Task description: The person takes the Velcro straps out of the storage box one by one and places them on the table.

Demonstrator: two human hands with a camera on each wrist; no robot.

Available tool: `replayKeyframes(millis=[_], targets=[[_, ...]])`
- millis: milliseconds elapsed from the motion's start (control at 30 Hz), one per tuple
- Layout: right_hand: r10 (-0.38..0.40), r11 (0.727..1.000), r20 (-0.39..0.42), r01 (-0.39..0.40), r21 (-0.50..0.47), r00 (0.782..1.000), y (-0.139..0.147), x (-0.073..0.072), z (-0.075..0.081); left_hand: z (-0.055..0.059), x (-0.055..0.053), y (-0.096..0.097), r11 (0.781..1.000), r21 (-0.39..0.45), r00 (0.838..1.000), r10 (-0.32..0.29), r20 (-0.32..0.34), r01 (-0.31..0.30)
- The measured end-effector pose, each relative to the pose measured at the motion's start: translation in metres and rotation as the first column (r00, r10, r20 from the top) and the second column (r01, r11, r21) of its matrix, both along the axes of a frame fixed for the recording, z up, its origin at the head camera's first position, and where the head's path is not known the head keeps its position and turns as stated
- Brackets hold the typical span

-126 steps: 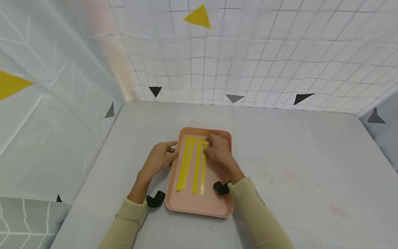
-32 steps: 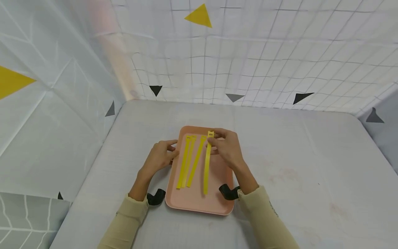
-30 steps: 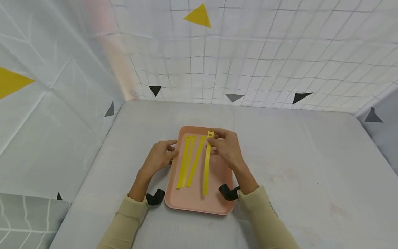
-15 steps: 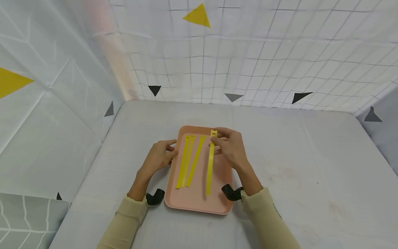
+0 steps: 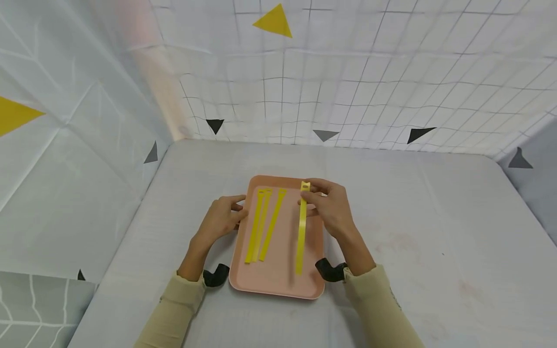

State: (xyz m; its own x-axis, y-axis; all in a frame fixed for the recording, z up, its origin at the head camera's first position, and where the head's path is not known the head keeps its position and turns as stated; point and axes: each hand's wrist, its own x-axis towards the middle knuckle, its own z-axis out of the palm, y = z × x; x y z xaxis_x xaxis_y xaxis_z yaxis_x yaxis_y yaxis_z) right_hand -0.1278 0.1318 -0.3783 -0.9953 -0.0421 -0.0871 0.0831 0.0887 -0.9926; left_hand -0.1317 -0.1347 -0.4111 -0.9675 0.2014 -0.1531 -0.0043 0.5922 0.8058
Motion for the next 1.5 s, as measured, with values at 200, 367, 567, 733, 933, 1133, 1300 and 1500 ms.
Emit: replayKeyframes(millis=[200, 367, 567, 733, 933, 1133, 1300, 1500], targets=[[0.007, 1.000, 0.006, -0.007, 0.012, 1.000, 0.003, 0.003, 0.001, 0.001, 0.001, 0.000, 1.000, 0.001, 1.000, -0.005, -0.008, 0.005], [0.007, 1.000, -0.006, -0.007, -0.004, 1.000, 0.007, 0.004, 0.001, 0.000, 0.001, 0.000, 1.000, -0.006, 1.000, -0.004, -0.005, 0.004], [-0.008, 1.000, -0.008, 0.008, 0.003, 1.000, 0.014, 0.005, 0.000, 0.000, 0.001, 0.000, 1.000, -0.003, 1.000, -0.006, -0.004, 0.006], [-0.012, 1.000, -0.010, 0.012, 0.013, 1.000, 0.018, 0.006, -0.003, 0.000, 0.001, 0.000, 1.000, 0.009, 1.000, -0.017, -0.010, 0.017], [-0.029, 1.000, -0.007, 0.029, 0.002, 1.000, 0.021, 0.006, -0.003, 0.001, 0.000, -0.001, 1.000, 0.011, 0.999, -0.029, -0.016, 0.029], [-0.034, 0.999, -0.001, 0.034, 0.022, 0.999, 0.022, 0.007, -0.002, 0.002, 0.001, -0.002, 1.000, 0.015, 1.000, -0.025, -0.014, 0.025], [-0.033, 0.999, 0.003, 0.033, 0.030, 0.999, 0.025, 0.006, -0.004, 0.001, 0.001, -0.003, 1.000, 0.019, 1.000, -0.024, -0.011, 0.024], [-0.048, 0.999, 0.013, 0.048, 0.006, 0.999, 0.028, 0.006, -0.006, -0.001, 0.000, -0.003, 0.999, 0.037, 1.000, -0.026, -0.011, 0.026]])
